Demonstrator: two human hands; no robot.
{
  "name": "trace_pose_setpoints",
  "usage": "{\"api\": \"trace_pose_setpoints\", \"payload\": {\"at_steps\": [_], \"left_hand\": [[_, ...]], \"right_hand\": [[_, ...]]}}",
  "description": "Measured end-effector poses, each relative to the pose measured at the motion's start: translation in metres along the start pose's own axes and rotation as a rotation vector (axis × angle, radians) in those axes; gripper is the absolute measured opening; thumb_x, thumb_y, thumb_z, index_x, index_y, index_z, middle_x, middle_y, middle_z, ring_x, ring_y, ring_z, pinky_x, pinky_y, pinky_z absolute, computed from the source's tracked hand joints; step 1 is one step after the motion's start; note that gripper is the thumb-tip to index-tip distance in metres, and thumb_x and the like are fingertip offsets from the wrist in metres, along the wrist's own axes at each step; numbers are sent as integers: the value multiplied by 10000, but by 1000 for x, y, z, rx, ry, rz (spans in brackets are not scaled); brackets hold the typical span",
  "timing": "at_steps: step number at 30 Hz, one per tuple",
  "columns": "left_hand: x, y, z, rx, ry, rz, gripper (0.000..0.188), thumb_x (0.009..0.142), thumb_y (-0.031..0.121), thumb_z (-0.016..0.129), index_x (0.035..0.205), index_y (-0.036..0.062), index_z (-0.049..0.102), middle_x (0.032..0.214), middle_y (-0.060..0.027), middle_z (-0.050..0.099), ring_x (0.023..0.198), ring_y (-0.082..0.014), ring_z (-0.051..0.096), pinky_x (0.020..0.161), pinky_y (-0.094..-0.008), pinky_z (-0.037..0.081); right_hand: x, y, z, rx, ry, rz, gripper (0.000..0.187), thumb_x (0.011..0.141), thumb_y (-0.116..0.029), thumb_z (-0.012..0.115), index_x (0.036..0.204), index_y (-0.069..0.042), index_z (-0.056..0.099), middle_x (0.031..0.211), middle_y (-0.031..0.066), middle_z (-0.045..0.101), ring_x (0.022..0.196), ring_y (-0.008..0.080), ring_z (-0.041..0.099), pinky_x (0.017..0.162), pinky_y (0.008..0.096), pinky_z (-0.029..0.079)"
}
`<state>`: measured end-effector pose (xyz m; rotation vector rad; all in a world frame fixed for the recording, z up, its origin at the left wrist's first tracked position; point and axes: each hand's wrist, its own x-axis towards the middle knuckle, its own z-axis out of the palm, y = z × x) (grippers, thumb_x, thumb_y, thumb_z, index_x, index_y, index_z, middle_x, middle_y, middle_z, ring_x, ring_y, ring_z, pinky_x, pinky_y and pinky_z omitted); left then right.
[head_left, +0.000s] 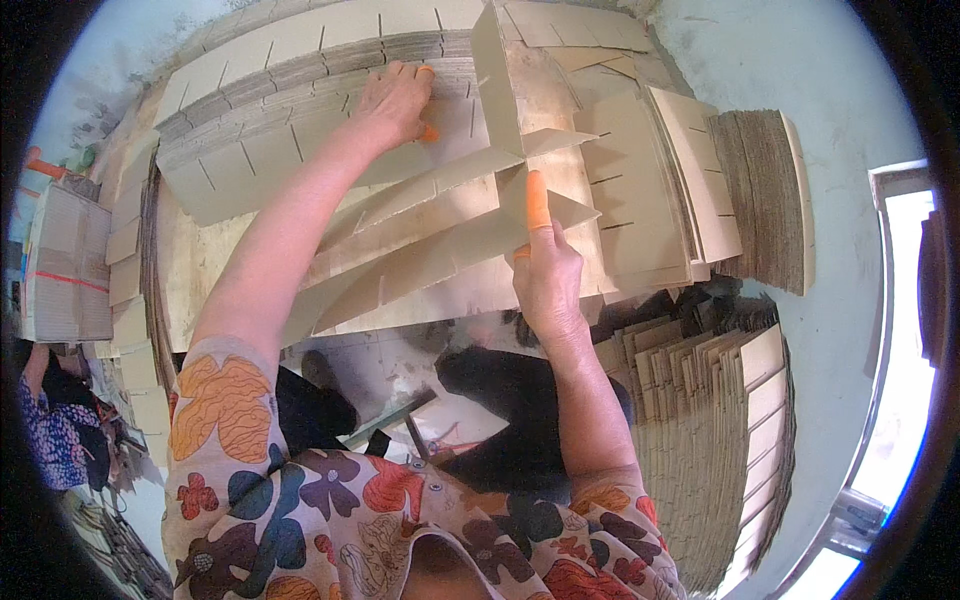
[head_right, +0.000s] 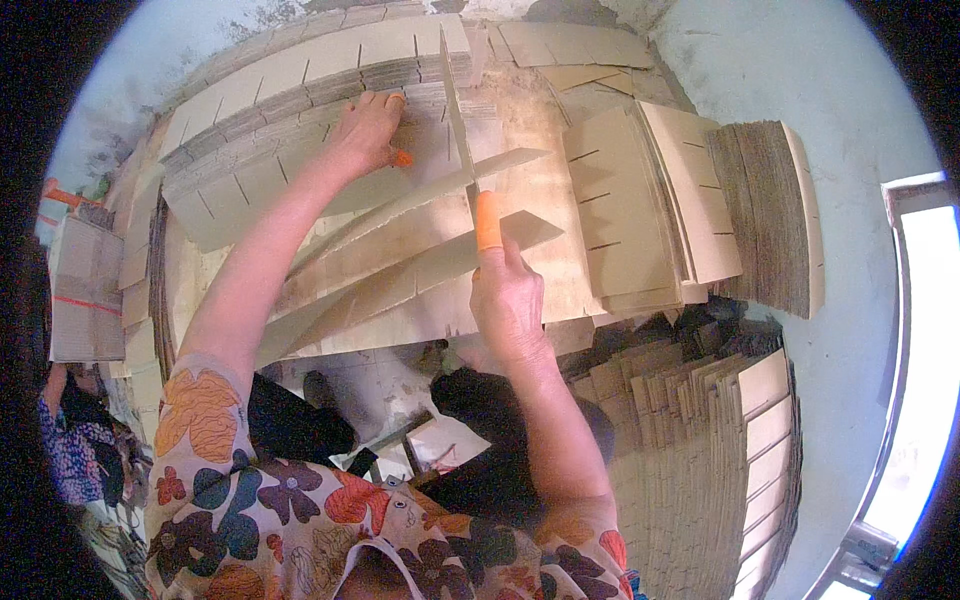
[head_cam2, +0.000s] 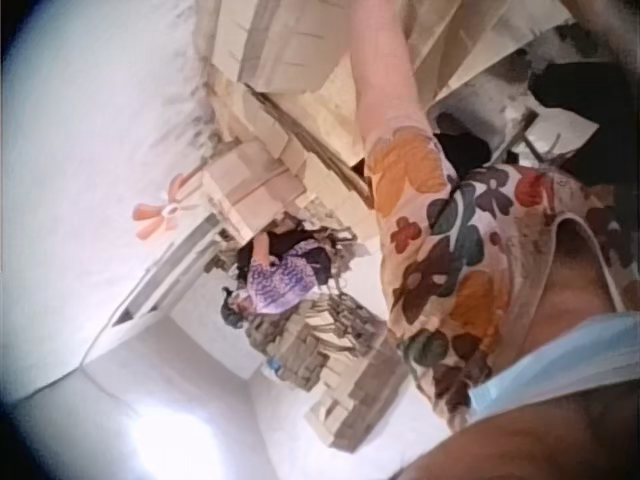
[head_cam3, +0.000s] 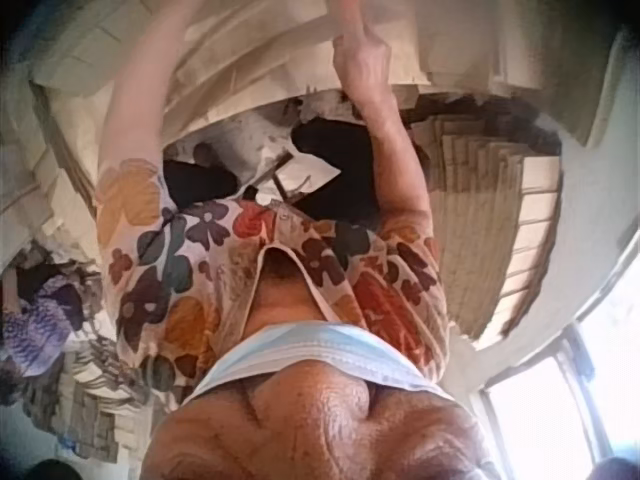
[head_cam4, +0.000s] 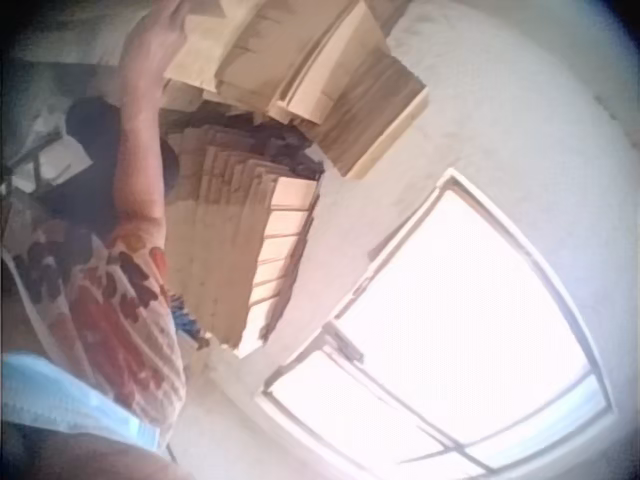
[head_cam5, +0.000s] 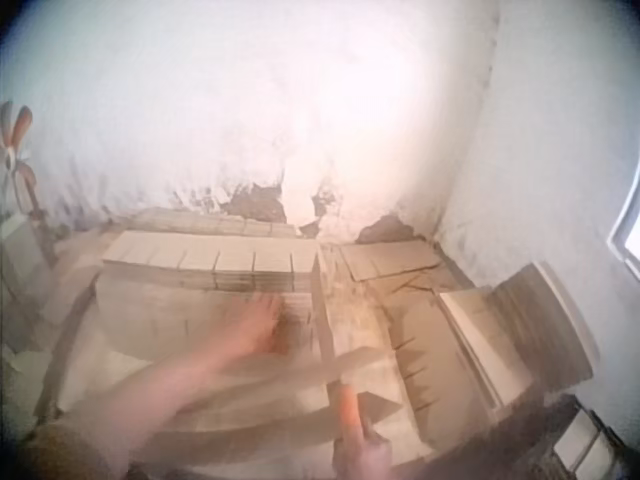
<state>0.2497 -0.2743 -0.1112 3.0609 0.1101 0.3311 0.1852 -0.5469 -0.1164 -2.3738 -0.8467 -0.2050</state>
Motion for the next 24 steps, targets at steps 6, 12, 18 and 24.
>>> {"api": "trace_pose_setpoints", "payload": {"at_steps": [6, 12, 18, 24], "left_hand": [[-3, -9, 26, -38, 139, 58, 266, 743, 60, 664, 986, 18, 562, 973, -141, 610, 1020, -301, 540, 854, -409, 456], [0, -9, 3, -156, 162, 22, 138, 763, 10, 581, 897, 38, 576, 862, -143, 620, 895, -315, 589, 755, -416, 502], [-5, -6, -12, -123, 243, 136, 189, 758, 34, 627, 942, 42, 584, 897, -164, 615, 884, -362, 605, 703, -450, 500], [-8, -5, -17, -208, 311, 159, 116, 755, 8, 586, 870, 23, 584, 857, -154, 601, 872, -352, 599, 707, -444, 496]], "right_hand": [[1, 4, -1, 2, -2, -6, 657, 670, 55, 612, 1298, -7, 428, 943, 212, 581, 694, 391, 619, 588, 453, 530], [1, 0, -7, 4, 4, -17, 609, 675, 50, 615, 1260, -8, 456, 937, 213, 578, 692, 386, 620, 586, 451, 530], [1, -6, -13, 19, 53, -54, 597, 675, 52, 607, 1253, -10, 469, 932, 216, 581, 687, 389, 619, 582, 450, 531], [-1, -6, -16, 4, 22, -64, 606, 680, 55, 596, 1266, -14, 462, 923, 229, 579, 690, 400, 615, 590, 462, 526]]}}
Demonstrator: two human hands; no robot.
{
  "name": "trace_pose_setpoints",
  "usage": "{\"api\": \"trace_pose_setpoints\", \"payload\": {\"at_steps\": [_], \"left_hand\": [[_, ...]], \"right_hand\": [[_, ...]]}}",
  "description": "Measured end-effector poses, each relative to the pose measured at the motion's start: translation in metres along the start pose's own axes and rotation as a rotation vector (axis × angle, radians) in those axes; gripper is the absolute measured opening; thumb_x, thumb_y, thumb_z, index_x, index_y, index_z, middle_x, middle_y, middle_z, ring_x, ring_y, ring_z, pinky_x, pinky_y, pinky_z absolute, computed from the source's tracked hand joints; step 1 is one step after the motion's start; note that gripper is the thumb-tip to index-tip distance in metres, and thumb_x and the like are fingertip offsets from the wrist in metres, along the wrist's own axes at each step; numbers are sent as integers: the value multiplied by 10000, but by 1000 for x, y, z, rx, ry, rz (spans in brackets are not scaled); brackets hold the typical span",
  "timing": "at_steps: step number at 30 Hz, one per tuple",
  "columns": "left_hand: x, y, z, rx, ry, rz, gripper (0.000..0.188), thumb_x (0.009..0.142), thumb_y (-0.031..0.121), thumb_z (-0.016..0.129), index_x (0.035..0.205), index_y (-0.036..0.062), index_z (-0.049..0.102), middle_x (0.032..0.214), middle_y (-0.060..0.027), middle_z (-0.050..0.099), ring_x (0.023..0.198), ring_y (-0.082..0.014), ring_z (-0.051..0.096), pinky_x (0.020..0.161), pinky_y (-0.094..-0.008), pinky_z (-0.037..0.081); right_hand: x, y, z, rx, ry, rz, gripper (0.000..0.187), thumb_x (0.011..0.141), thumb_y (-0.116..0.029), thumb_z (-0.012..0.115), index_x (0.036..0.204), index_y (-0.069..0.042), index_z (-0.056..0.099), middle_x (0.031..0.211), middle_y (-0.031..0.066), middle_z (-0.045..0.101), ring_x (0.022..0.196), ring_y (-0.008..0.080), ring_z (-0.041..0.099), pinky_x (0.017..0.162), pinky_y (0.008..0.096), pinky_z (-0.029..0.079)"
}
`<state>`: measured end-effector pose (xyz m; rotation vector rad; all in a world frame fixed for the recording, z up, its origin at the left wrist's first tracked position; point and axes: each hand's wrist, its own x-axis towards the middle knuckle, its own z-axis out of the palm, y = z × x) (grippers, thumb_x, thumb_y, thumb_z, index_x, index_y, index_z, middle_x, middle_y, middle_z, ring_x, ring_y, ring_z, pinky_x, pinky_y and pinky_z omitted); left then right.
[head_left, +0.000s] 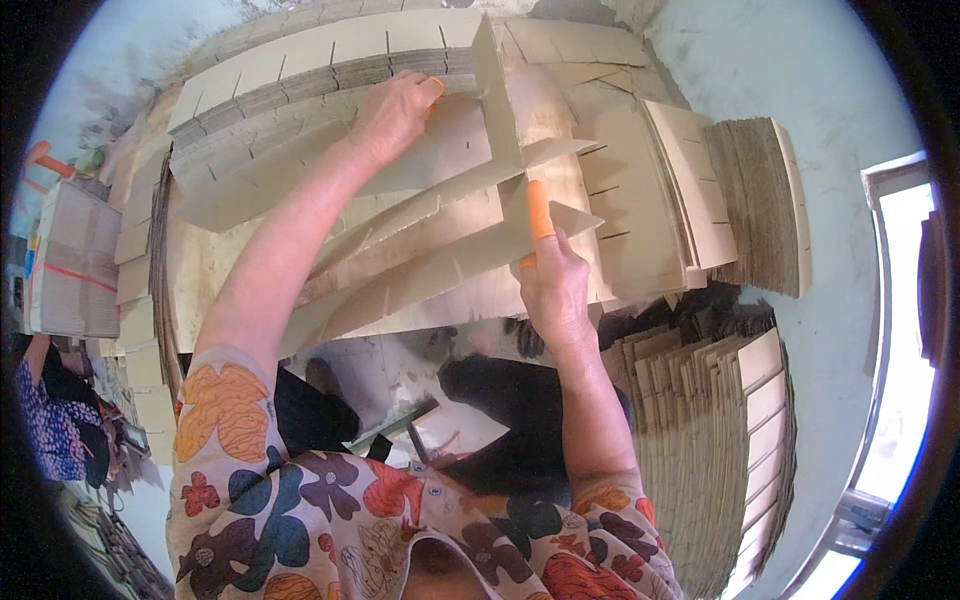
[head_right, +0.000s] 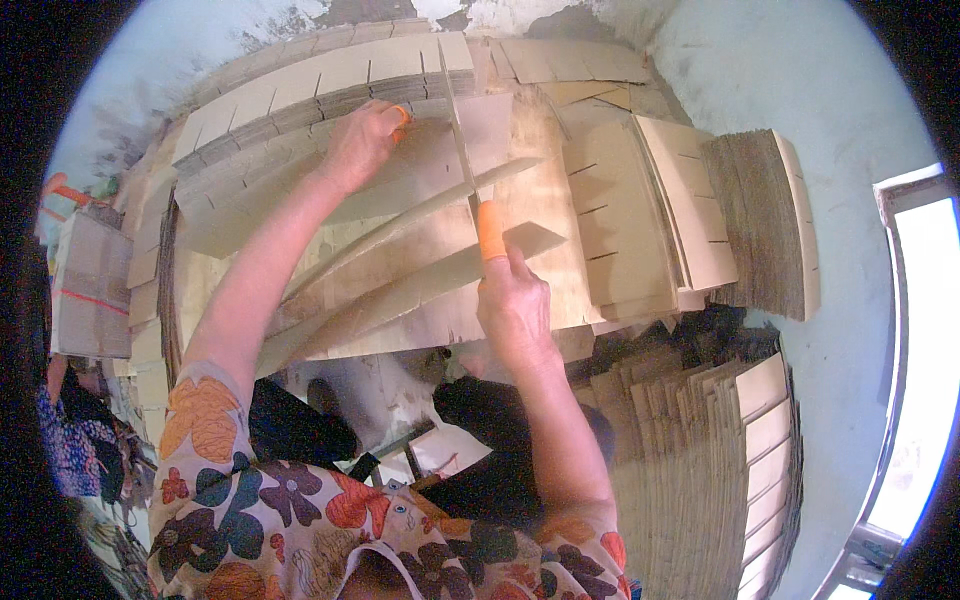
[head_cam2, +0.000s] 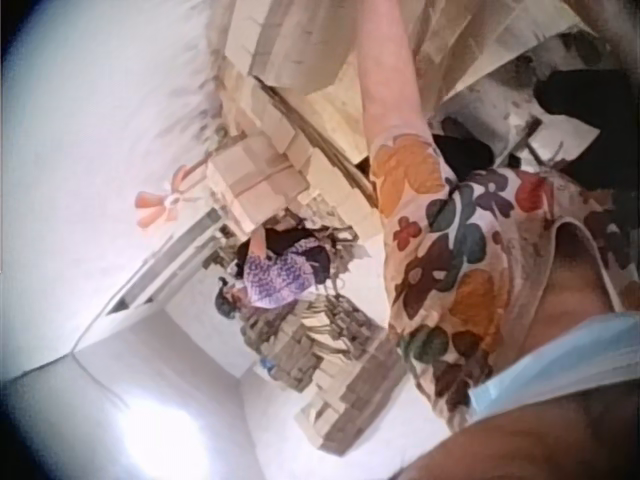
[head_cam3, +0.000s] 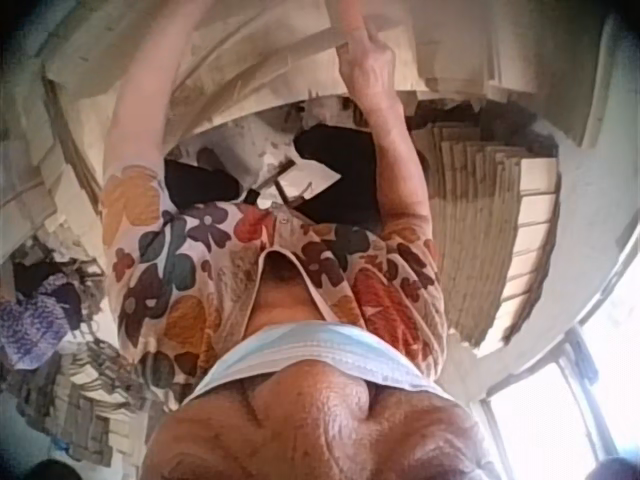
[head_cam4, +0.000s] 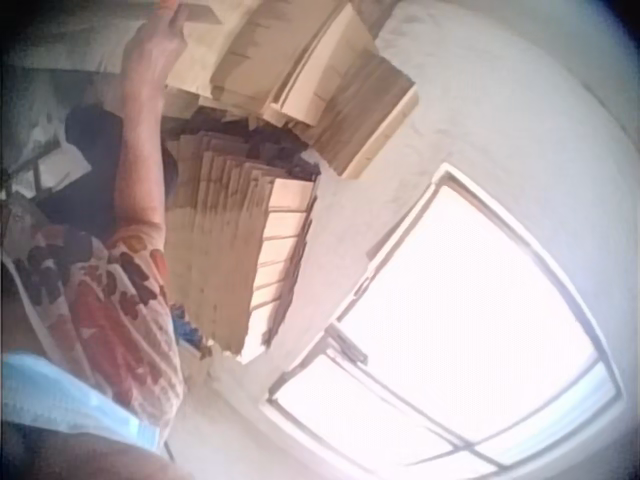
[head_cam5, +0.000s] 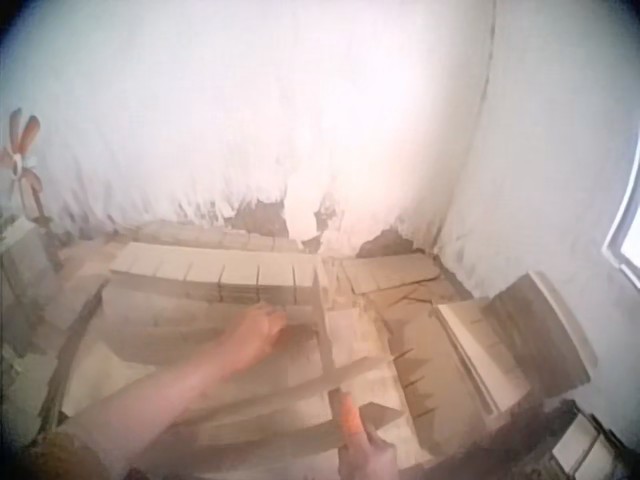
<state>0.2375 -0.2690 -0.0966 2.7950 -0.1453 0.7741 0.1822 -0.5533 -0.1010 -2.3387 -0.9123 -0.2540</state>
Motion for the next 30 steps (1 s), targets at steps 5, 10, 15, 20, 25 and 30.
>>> {"api": "trace_pose_setpoints", "payload": {"at_steps": [5, 10, 15, 20, 25, 30], "left_hand": [[-2, 13, -13, -35, 27, 25, 131, 748, 0, 569, 874, 30, 594, 832, -161, 591, 840, -358, 593, 702, -447, 490], [-9, 21, -17, -27, 54, 4, 132, 736, -1, 575, 861, 34, 595, 827, -164, 593, 828, -350, 593, 686, -440, 490], [-17, 24, -19, 16, 87, 2, 131, 721, -13, 590, 843, 34, 597, 819, -163, 603, 805, -352, 599, 671, -443, 491], [-24, 25, -16, 0, 107, -12, 108, 709, -20, 603, 810, 17, 594, 761, -176, 595, 749, -364, 602, 638, -445, 484], [-29, 43, -18, -115, 54, 67, 110, 699, -30, 598, 804, 4, 592, 757, -193, 592, 736, -379, 593, 633, -447, 477], [-35, 37, -16, -162, 61, -25, 123, 715, -13, 603, 837, -4, 604, 776, -196, 596, 774, -381, 591, 671, -454, 470]], "right_hand": [[0, -5, -9, 4, -46, 36, 595, 700, 51, 582, 1278, -22, 458, 914, 234, 576, 711, 402, 615, 599, 469, 519], [1, -15, -15, -5, -28, 98, 702, 712, 93, 528, 1377, -104, 416, 931, 219, 605, 767, 396, 616, 656, 418, 508], [-6, -30, -31, 9, -107, 103, 719, 725, 91, 513, 1401, -122, 393, 936, 231, 595, 798, 414, 604, 678, 405, 501], [-19, -43, -46, 32, -165, 172, 765, 721, 105, 492, 1431, -148, 355, 948, 247, 581, 824, 424, 590, 715, 399, 493], [-30, -35, -44, 53, -115, 180, 779, 712, 121, 477, 1429, -163, 362, 950, 255, 572, 821, 437, 575, 721, 390, 489], [-29, -27, -44, 29, -132, 21, 777, 706, 61, 540, 1431, -89, 303, 911, 244, 575, 716, 431, 601, 636, 492, 495]]}}
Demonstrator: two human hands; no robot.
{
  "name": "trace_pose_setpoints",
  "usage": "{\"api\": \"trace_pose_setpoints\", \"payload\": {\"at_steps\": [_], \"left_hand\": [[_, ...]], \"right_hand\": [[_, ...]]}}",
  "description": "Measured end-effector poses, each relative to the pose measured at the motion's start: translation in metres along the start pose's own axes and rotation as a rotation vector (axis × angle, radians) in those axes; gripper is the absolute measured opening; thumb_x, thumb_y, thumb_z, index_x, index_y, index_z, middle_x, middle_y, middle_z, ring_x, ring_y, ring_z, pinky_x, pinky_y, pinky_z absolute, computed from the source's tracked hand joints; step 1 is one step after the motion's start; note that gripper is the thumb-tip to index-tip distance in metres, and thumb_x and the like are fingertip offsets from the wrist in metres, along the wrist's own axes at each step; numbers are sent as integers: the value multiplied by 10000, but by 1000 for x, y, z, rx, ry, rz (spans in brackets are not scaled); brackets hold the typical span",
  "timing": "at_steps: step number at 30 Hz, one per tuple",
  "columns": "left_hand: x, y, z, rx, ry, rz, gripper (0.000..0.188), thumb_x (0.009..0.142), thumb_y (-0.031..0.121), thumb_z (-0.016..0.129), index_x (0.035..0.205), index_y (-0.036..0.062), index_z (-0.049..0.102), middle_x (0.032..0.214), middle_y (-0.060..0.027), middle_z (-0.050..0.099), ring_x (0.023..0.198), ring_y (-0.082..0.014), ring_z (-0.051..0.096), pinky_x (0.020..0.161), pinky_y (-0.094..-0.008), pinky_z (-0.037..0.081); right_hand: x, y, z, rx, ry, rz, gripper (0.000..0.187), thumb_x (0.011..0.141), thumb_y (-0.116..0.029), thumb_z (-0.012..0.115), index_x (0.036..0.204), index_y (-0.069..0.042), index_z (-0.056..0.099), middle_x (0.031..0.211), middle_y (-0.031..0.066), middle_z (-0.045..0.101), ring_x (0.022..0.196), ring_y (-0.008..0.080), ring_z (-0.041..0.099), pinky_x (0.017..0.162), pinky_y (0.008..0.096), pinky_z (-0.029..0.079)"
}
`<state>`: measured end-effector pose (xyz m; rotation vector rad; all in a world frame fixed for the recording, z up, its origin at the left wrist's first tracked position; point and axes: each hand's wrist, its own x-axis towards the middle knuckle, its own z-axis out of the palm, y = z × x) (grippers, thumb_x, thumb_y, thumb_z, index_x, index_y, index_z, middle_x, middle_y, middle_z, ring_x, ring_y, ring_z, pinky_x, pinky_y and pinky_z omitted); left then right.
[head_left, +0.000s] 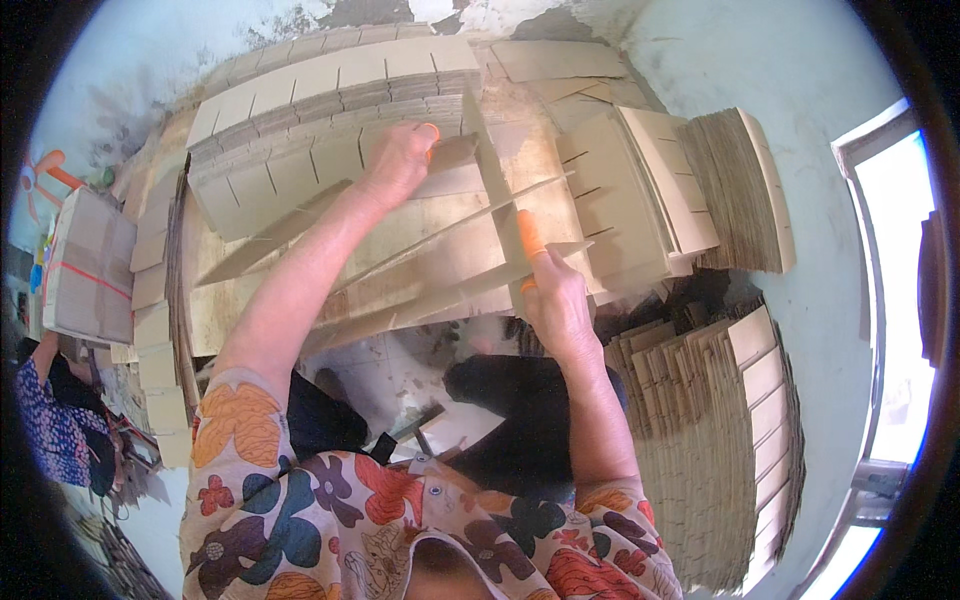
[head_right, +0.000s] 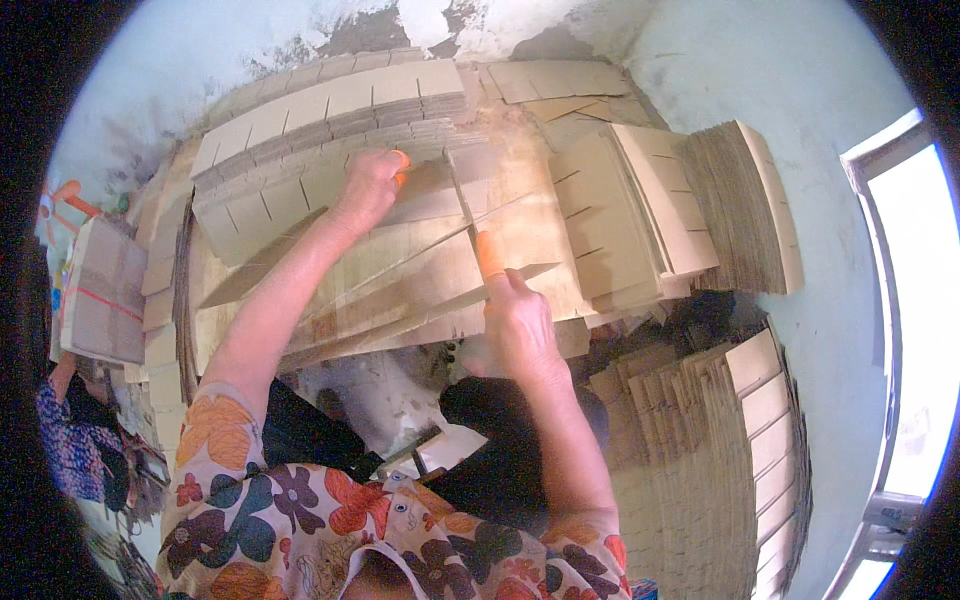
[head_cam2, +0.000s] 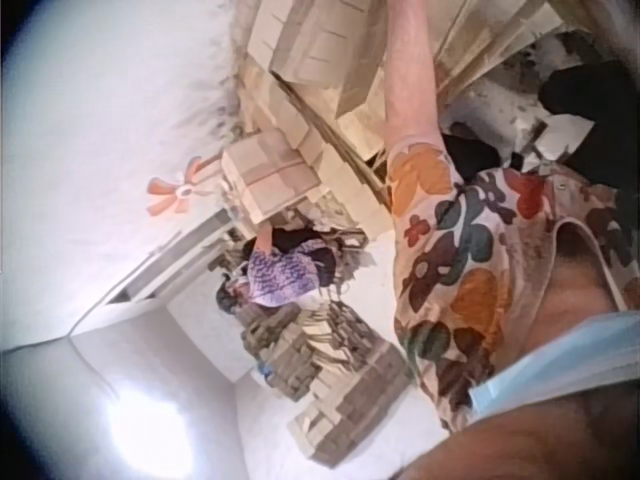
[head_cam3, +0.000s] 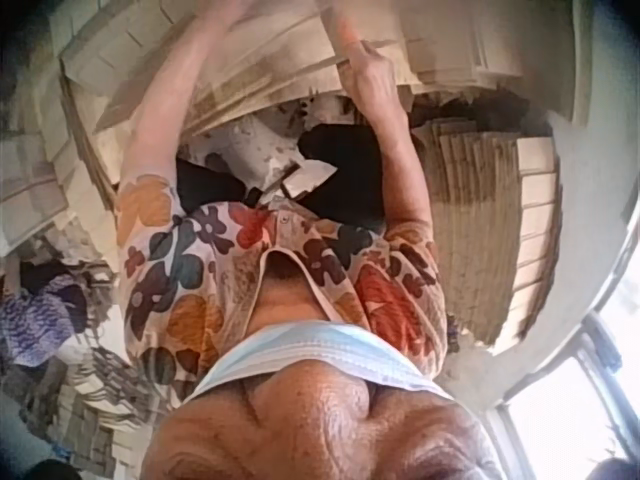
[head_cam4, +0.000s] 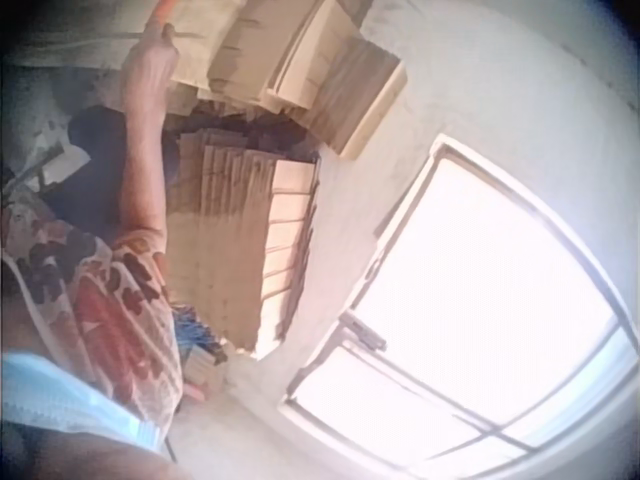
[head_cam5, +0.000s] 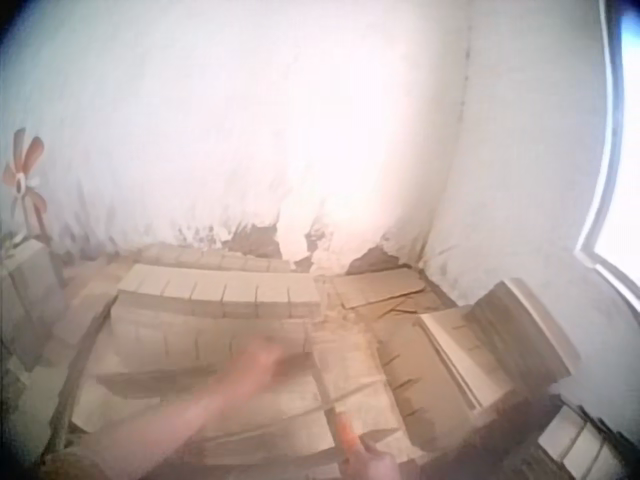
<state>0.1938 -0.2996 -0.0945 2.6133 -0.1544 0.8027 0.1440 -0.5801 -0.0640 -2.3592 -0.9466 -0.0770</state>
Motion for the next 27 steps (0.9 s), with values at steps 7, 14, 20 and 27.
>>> {"api": "trace_pose_setpoints", "payload": {"at_steps": [7, 14, 20, 27], "left_hand": [[-5, 16, 4, -122, -136, 13, 129, 722, 26, 644, 839, -17, 611, 782, -196, 614, 762, -365, 602, 661, -428, 472], [-15, 26, -6, -101, -282, -138, 99, 748, 38, 641, 806, -3, 571, 805, -196, 619, 777, -379, 600, 643, -470, 459], [-40, 11, 0, -36, -261, -78, 252, 782, 138, 680, 994, 17, 617, 952, -204, 634, 909, -346, 614, 736, -419, 488], [-91, 66, -86, -76, -160, -49, 420, 697, 100, 767, 1072, 8, 604, 985, -177, 635, 907, -349, 604, 757, -408, 493]], "right_hand": [[-6, 25, 14, -145, -118, 36, 690, 704, 49, 534, 1372, -49, 393, 883, 237, 582, 727, 414, 608, 624, 490, 487], [-6, 28, -18, -267, -70, 41, 529, 696, 57, 511, 1215, -44, 539, 846, 183, 603, 750, 388, 613, 625, 461, 480], [-5, 54, 13, -280, -180, 12, 643, 747, 7, 511, 1369, -129, 429, 865, 177, 614, 782, 366, 620, 677, 442, 488], [-16, 56, -17, -161, -212, 107, 642, 788, 10, 522, 1384, -201, 404, 1022, 174, 626, 873, 384, 618, 777, 445, 499]]}}
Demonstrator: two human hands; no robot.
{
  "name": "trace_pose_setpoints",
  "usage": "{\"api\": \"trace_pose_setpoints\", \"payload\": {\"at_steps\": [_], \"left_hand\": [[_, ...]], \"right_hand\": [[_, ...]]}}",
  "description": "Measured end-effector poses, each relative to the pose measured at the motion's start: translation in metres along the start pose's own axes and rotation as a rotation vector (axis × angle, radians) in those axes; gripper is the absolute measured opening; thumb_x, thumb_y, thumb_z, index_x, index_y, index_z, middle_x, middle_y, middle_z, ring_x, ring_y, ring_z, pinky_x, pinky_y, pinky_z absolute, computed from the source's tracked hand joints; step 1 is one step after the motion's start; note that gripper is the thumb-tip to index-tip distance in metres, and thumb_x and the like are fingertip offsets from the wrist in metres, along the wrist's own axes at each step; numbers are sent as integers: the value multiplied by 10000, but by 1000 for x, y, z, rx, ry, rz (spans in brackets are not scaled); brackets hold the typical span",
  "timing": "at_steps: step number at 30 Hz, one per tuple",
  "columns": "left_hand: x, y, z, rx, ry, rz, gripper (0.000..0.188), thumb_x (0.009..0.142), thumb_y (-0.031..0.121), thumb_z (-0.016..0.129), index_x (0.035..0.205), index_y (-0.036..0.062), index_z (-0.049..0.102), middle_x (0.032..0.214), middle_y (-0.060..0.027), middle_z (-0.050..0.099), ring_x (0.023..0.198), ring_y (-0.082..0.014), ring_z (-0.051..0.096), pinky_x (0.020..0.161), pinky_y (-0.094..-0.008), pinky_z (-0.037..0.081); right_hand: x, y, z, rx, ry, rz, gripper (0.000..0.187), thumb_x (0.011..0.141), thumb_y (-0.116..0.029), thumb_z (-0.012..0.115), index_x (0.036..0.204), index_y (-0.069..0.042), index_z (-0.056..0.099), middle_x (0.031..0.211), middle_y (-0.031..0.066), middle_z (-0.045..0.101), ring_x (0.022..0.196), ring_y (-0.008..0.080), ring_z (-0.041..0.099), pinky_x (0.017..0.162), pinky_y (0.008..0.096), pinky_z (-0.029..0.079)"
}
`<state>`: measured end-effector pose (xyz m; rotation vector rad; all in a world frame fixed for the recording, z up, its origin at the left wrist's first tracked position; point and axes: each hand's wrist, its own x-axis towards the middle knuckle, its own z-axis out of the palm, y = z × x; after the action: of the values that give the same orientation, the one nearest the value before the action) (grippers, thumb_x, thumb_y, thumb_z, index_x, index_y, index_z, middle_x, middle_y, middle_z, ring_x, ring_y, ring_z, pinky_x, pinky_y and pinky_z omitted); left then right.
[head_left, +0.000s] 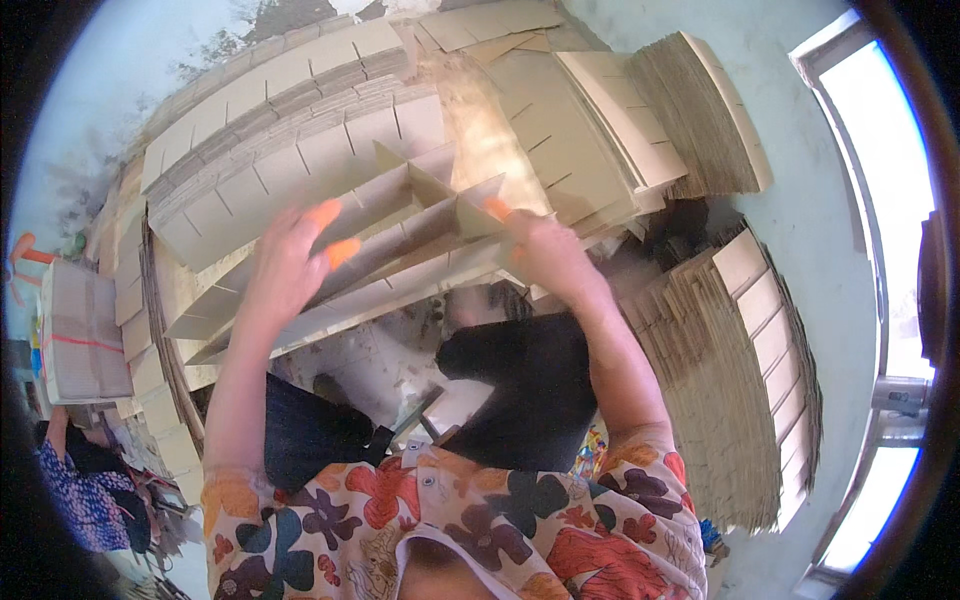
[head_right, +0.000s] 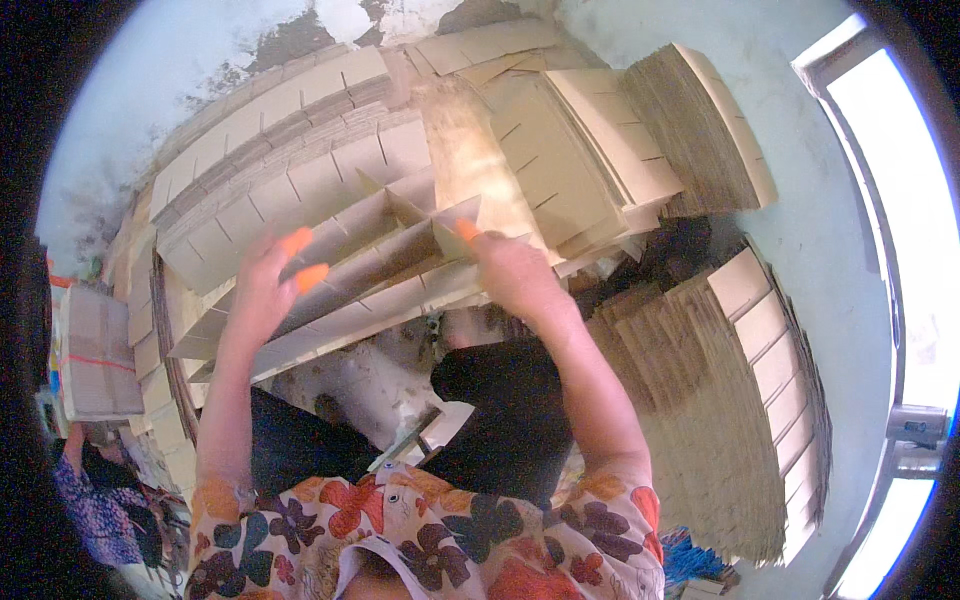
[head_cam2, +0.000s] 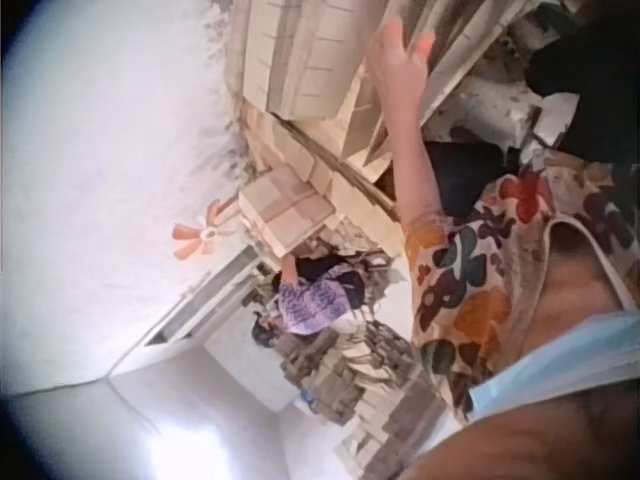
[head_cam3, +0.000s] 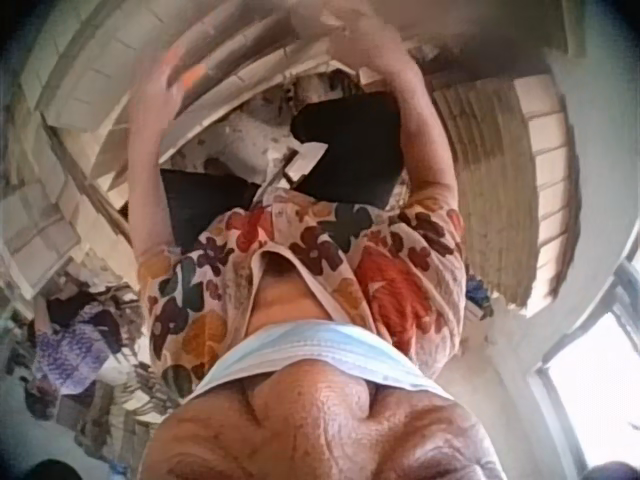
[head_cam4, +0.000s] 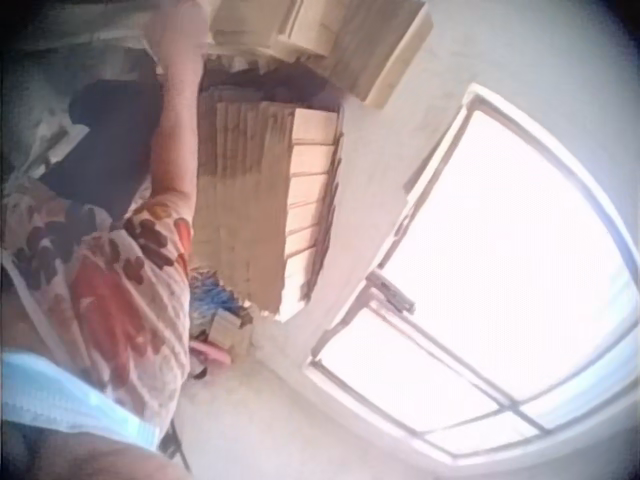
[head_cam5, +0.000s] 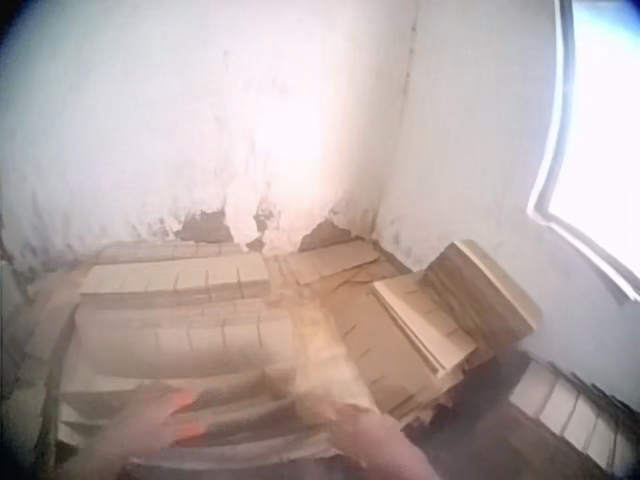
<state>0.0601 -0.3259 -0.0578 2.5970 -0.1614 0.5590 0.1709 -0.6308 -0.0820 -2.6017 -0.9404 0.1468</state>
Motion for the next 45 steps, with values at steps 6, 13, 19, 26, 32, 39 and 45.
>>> {"api": "trace_pose_setpoints", "payload": {"at_steps": [6, 13, 19, 26, 32, 39, 45], "left_hand": [[-56, 16, -17, 54, 34, -8, 508, 639, 123, 801, 1080, -21, 594, 1011, -160, 637, 898, -328, 593, 753, -402, 497], [-77, 16, 2, 180, -34, -14, 547, 622, 203, 805, 1080, -18, 603, 1053, -147, 637, 994, -307, 561, 850, -420, 455], [-87, 10, 13, 205, -55, -11, 560, 614, 208, 803, 1078, -31, 597, 1059, -145, 635, 992, -290, 561, 862, -410, 429], [-87, 10, 21, 176, -36, -1, 539, 621, 192, 796, 1069, -32, 599, 1049, -143, 637, 980, -281, 560, 861, -402, 418], [-93, 8, 25, 145, -48, -69, 557, 631, 181, 794, 1111, -3, 580, 1069, -153, 633, 998, -320, 568, 850, -415, 446], [-91, 7, 25, 145, 28, -17, 475, 691, 155, 739, 1096, -29, 571, 1022, -146, 639, 920, -299, 577, 786, -397, 449], [-91, 1, 35, 48, -28, -146, 285, 717, 136, 732, 942, 18, 604, 1013, -131, 639, 940, -322, 589, 791, -416, 458]], "right_hand": [[9, 59, -19, -207, 477, 171, 596, 761, -110, 693, 1308, -56, 461, 1111, 148, 610, 1021, 351, 557, 868, 422, 456], [38, 121, 0, -499, 435, 520, 638, 766, -359, 721, 1219, 0, 452, 1105, 140, 596, 1072, 322, 507, 863, 519, 394], [45, 118, 2, -521, 410, 535, 702, 767, -366, 708, 1284, 20, 432, 1139, 146, 565, 1114, 295, 465, 903, 549, 331], [46, 108, 15, -508, 422, 496, 578, 797, -284, 684, 1247, -22, 434, 1120, 139, 562, 1118, 294, 484, 916, 525, 350], [48, 112, 13, -350, 397, 463, 362, 835, -207, 626, 1144, -83, 484, 977, 153, 616, 888, 315, 616, 727, 441, 476], [39, 72, -78, -238, 789, 358, 413, 761, -165, 731, 1121, -23, 587, 839, 199, 662, 730, 345, 646, 650, 405, 509], [10, 17, -109, 502, 458, 297, 361, 814, -148, 717, 1102, 41, 607, 875, 54, 671, 730, 100, 597, 635, 256, 493]]}}
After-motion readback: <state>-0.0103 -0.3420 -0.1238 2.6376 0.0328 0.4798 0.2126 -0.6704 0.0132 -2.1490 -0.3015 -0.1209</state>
